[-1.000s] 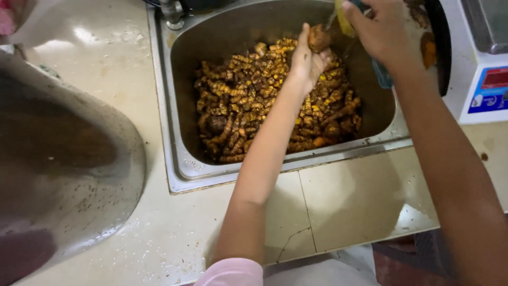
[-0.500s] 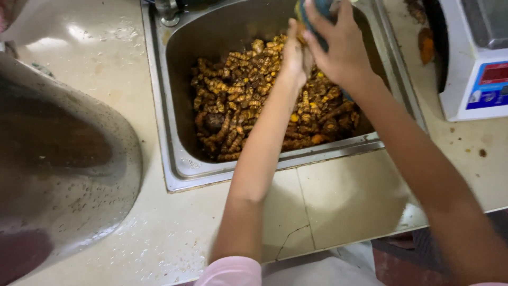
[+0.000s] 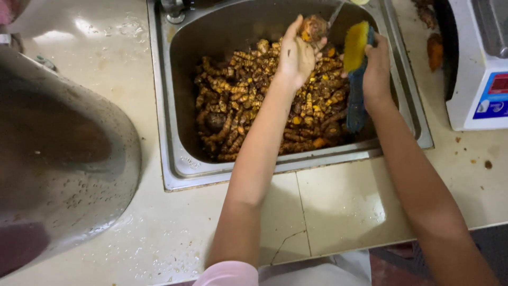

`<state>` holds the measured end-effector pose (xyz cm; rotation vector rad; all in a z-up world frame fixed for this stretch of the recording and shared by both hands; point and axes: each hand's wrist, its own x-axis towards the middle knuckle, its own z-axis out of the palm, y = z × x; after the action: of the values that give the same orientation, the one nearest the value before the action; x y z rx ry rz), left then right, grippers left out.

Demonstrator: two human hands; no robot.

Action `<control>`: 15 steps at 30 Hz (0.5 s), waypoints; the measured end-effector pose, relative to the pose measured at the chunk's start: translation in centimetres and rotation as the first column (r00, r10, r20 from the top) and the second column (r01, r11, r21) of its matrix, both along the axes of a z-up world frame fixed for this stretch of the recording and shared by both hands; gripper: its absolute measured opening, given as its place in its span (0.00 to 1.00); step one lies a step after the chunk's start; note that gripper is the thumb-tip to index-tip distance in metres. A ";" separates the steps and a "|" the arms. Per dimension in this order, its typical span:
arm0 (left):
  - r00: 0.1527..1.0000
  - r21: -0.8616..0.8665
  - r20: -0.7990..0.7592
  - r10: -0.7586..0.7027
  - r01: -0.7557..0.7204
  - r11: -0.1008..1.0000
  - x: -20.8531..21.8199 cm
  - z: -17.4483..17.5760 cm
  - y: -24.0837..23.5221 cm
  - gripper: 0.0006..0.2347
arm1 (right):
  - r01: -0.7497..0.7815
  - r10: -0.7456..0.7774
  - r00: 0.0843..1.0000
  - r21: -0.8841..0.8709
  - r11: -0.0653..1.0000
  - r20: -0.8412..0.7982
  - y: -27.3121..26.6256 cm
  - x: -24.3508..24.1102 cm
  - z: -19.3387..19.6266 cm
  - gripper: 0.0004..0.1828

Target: Washing and scrubbing turmeric roots in a sink using a sponge and running water to remove dirt.

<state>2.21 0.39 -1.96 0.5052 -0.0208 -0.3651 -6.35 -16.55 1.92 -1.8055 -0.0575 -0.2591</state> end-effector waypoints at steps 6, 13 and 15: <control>0.991 -0.059 0.102 -0.083 0.089 0.994 0.5 -1.7 -0.7 0.16 | 0.077 -0.079 0.997 -0.082 0.994 -0.023 0.2 -0.1 0.5 0.20; 0.977 0.034 0.151 -0.149 0.145 0.989 -1.1 1.0 -0.2 0.20 | 0.077 -0.084 0.994 -0.110 0.991 -0.065 0.6 -0.2 0.6 0.23; 0.979 0.011 0.146 -0.140 0.140 0.990 -1.3 1.3 -0.1 0.18 | 0.063 -0.069 0.996 -0.103 0.993 -0.056 0.5 -0.1 0.4 0.22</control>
<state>0.92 0.28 -0.66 0.5321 -0.1992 -0.4654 -6.46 -16.02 2.33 -1.9165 0.0316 -0.2535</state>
